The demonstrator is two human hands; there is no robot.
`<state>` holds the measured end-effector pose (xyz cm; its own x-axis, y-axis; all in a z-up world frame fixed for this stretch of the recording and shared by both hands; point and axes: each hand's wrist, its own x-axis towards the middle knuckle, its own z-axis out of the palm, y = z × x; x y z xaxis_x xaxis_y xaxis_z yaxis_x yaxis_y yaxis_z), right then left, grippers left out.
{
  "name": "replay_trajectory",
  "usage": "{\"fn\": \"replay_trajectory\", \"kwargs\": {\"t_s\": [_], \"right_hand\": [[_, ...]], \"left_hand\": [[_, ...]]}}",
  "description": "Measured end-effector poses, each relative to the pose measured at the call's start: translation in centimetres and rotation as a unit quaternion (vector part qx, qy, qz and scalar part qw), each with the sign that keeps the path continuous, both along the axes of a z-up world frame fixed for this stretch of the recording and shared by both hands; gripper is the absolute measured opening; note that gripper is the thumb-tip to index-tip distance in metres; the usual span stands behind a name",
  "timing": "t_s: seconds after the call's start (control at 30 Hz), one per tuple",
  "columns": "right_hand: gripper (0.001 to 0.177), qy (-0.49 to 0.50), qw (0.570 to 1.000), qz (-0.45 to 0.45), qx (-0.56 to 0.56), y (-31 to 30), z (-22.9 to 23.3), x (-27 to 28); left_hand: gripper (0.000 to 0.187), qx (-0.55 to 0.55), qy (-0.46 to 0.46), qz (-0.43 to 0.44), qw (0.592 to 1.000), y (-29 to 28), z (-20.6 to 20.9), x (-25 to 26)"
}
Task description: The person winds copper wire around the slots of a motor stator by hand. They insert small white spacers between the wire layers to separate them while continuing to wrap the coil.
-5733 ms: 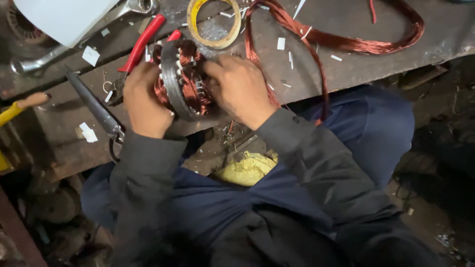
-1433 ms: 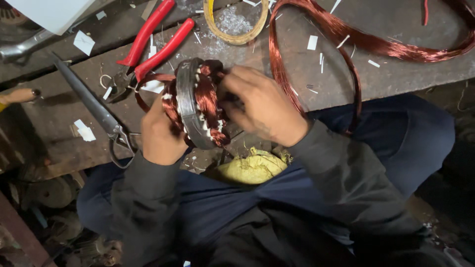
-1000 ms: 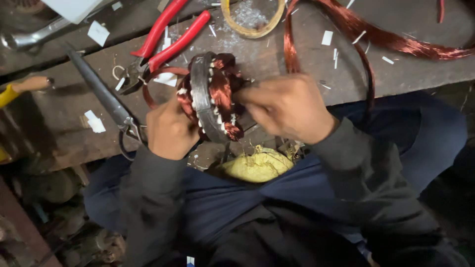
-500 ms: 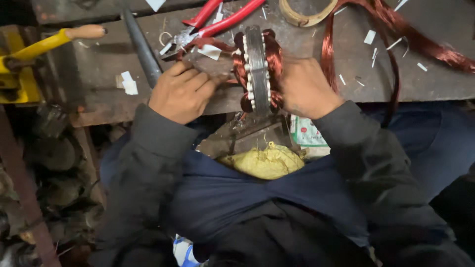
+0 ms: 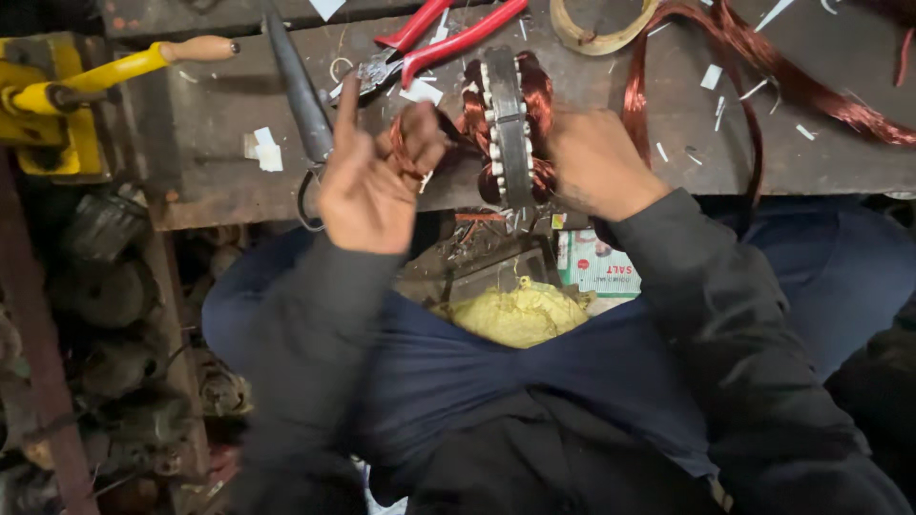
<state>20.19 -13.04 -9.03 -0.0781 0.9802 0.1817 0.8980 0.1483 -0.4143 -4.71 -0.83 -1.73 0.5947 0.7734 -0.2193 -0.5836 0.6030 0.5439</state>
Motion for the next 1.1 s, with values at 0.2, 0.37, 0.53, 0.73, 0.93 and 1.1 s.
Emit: {"fn": "replay_trajectory", "kwargs": {"t_s": [0.2, 0.37, 0.53, 0.73, 0.93, 1.1], "right_hand": [[0.013, -0.040, 0.995, -0.007, -0.096, 0.0, 2.0, -0.9], [0.014, 0.113, 0.991, -0.062, 0.023, 0.1, 5.1, -1.9], [0.023, 0.415, 0.909, -0.040, 0.012, 2.2, 7.8, -1.3], [0.023, 0.486, 0.873, -0.015, -0.024, 3.2, 6.0, -1.1], [0.019, 0.272, 0.926, -0.261, 0.029, 1.7, 5.8, -3.2], [0.017, 0.282, 0.901, -0.326, 0.046, 2.3, 6.7, -3.1]], "left_hand": [[0.098, 0.338, 0.191, 0.011, 0.922, -3.2, -2.5, 2.6], [0.116, 0.450, 0.335, -0.044, 0.827, -2.0, -0.5, 3.7], [0.113, 0.515, 0.348, -0.064, 0.781, -0.4, 1.6, 4.8], [0.099, 0.538, 0.417, -0.058, 0.730, 0.9, 1.6, 5.8], [0.034, 0.534, 0.487, 0.027, 0.691, 1.7, -0.9, 6.1], [0.031, 0.474, 0.440, -0.030, 0.762, 1.7, -1.2, 6.3]]}}
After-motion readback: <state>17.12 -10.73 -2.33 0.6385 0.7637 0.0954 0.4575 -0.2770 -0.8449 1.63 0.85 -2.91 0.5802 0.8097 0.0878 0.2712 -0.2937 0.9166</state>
